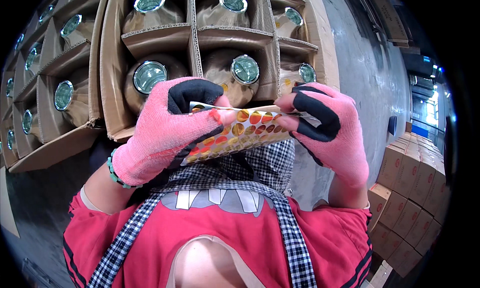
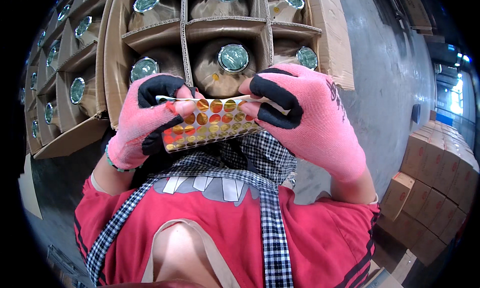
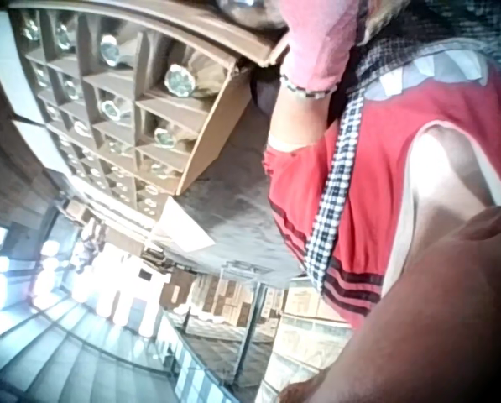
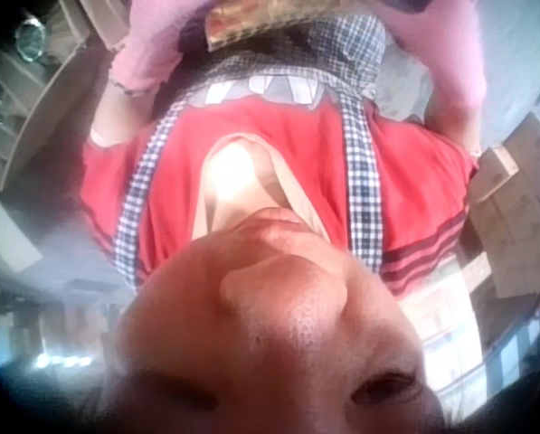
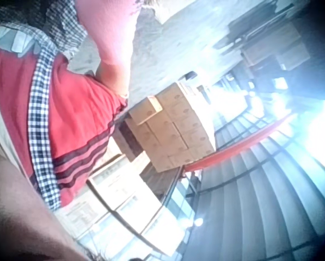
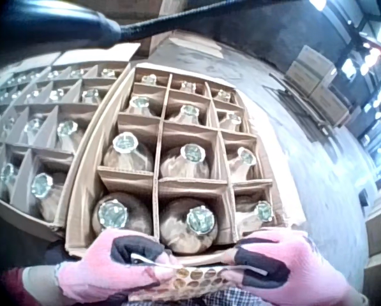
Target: The person applies round stickers to the tops of glass jars arranged in cardboard boxes. They peel stickers from a sheet and place them on each jar one by one, working across multiple boxes.
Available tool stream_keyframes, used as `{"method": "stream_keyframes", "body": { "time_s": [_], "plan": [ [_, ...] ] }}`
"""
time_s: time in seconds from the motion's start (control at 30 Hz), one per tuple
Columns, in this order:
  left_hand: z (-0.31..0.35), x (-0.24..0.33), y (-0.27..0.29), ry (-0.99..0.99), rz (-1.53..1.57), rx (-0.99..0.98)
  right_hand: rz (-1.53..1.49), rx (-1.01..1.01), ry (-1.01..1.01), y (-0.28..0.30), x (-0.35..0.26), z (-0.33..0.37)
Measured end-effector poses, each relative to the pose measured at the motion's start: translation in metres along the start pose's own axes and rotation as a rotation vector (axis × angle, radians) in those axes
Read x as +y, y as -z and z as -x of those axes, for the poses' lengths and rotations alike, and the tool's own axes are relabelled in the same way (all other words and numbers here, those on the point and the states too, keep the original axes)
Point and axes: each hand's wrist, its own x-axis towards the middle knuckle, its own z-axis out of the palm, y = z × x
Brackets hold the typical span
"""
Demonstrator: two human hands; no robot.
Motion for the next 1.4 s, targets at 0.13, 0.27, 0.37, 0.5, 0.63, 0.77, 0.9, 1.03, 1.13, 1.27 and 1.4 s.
{"method": "stream_keyframes", "body": {
  "time_s": [0.13, 0.27, 0.37, 0.5, 0.63, 0.77, 0.9, 1.03, 1.13, 1.27, 1.4],
  "plan": [
    [-0.002, 0.001, 0.002, -0.035, -0.008, -0.023, 0.062, 0.028, 0.065, -0.002, 0.0, -0.002],
    [-0.001, 0.0, 0.005, -0.026, 0.034, -0.007, 0.103, 0.116, 0.127, -0.008, -0.003, -0.002],
    [-0.001, 0.001, 0.007, -0.017, 0.049, 0.011, 0.131, 0.092, 0.115, -0.009, -0.006, -0.005],
    [-0.002, 0.004, 0.009, 0.007, 0.101, 0.013, 0.08, 0.059, 0.205, -0.002, -0.01, -0.013],
    [-0.007, 0.007, 0.012, 0.03, 0.197, -0.026, 0.165, 0.017, 0.305, 0.008, -0.012, -0.026],
    [-0.008, 0.003, 0.018, -0.115, 0.183, -0.023, 0.347, 0.035, 0.424, 0.008, -0.013, -0.037],
    [0.002, 0.011, 0.015, -0.28, -0.004, 0.084, 0.407, 0.05, 0.52, 0.005, -0.011, -0.043],
    [-0.008, -0.003, 0.021, -0.292, 0.067, 0.085, -0.107, 0.158, 0.405, 0.014, 0.005, -0.07],
    [-0.009, -0.005, 0.013, -0.094, 0.391, 0.009, -0.032, -0.018, 0.14, 0.006, 0.025, -0.123],
    [-0.001, -0.01, 0.007, 0.026, 0.357, -0.074, 0.371, -0.259, 0.092, -0.029, 0.054, -0.181],
    [0.011, -0.005, 0.007, 0.077, 0.321, -0.023, 0.665, -0.258, 0.101, -0.05, 0.062, -0.201]
  ]
}}
